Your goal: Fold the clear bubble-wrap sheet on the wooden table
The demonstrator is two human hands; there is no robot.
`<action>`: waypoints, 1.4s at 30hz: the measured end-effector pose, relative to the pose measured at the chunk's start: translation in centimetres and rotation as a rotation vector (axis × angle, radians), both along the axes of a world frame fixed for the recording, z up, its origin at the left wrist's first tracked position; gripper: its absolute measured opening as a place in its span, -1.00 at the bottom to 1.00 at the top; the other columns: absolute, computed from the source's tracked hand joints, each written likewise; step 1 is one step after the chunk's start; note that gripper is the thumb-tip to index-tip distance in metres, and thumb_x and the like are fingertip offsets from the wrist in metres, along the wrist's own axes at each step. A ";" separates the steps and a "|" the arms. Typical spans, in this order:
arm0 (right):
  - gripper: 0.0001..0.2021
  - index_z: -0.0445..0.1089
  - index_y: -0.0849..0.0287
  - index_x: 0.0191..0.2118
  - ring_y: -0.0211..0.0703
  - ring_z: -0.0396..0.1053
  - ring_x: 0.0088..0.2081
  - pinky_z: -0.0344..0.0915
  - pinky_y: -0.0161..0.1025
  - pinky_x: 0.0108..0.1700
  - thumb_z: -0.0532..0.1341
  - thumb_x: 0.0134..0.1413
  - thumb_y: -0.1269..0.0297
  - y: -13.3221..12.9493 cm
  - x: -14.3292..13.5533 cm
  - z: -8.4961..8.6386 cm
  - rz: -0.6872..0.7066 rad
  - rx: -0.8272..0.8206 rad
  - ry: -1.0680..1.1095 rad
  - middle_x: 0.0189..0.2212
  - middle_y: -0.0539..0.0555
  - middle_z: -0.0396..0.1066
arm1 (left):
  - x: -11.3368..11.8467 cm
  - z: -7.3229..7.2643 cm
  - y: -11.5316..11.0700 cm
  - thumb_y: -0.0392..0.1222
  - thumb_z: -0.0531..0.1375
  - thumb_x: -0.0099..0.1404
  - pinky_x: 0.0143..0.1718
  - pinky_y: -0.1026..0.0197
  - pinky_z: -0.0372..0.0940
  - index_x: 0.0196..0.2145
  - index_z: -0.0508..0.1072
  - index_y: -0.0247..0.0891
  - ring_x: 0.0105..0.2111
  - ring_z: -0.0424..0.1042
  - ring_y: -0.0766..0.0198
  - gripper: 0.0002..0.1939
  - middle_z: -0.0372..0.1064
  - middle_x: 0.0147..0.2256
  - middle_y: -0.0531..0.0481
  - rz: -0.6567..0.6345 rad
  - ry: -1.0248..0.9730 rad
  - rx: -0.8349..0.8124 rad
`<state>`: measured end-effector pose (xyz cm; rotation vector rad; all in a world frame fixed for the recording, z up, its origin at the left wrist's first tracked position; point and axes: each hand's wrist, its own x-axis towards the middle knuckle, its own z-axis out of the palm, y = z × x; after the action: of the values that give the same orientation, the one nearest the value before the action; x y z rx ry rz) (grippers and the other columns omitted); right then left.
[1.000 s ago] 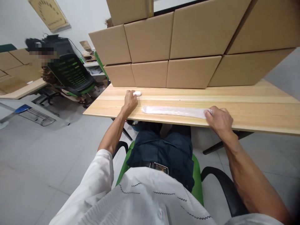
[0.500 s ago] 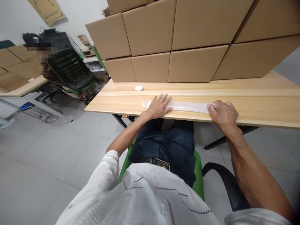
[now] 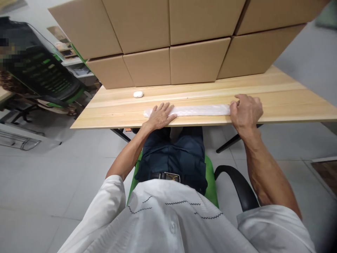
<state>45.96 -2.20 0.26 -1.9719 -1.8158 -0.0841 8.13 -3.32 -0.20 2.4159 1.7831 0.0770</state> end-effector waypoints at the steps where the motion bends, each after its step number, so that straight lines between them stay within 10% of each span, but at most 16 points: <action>1: -0.46 0.52 0.41 0.54 0.40 0.46 0.39 0.28 0.24 0.52 0.07 0.74 0.29 -0.4 -1.0 0.2 0.065 0.061 -0.031 0.37 0.55 0.61 | -0.1 0.0 0.0 0.28 0.03 0.85 0.82 -0.42 -0.08 0.81 0.20 -0.09 0.84 -0.05 -0.32 -0.21 -0.03 0.83 -0.25 -0.002 0.000 0.002; 7: -0.40 0.46 0.42 0.58 0.46 0.37 0.59 0.23 0.31 0.69 0.10 0.79 0.08 -1.9 -13.4 0.0 0.742 0.133 -0.101 0.55 0.51 0.49 | -0.7 0.0 0.2 0.21 0.05 0.85 0.79 -0.44 0.01 0.81 0.21 -0.07 0.84 -0.01 -0.33 -0.24 -0.03 0.83 -0.28 -0.011 0.075 0.017; 10: -0.37 0.46 0.38 0.59 0.39 0.42 0.59 0.24 0.26 0.71 0.12 0.80 -0.01 -1.8 -16.9 -1.1 0.819 0.052 -0.131 0.56 0.47 0.51 | -0.7 -0.1 0.4 0.14 0.06 0.84 0.78 -0.50 0.00 0.82 0.17 -0.09 0.84 -0.05 -0.36 -0.24 -0.07 0.84 -0.31 -0.032 0.114 0.003; 27: -0.22 0.30 0.55 0.70 0.47 0.27 0.73 0.21 0.39 0.75 0.06 0.80 -0.06 -0.7 -7.2 -4.9 0.627 -0.032 -0.135 0.69 0.58 0.30 | -4.1 -0.1 -0.9 0.24 -0.01 0.83 0.78 -0.50 -0.01 0.82 0.17 -0.09 0.83 0.01 -0.37 -0.20 -0.02 0.83 -0.26 0.036 0.080 0.019; 42: -0.43 0.51 0.40 0.51 0.39 0.49 0.51 0.31 0.23 0.60 0.02 0.74 0.18 2.0 -5.6 -1.5 0.609 -0.043 -0.148 0.47 0.49 0.59 | -7.2 0.1 -0.2 0.10 0.16 0.62 0.66 -0.19 0.34 0.67 0.37 -0.39 0.53 0.50 -0.19 -0.17 0.52 0.51 -0.37 0.009 -0.245 0.126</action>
<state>40.35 -0.20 -1.22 -1.3867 -2.4493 0.0028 0.96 -3.49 -0.11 2.3588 1.7250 0.4778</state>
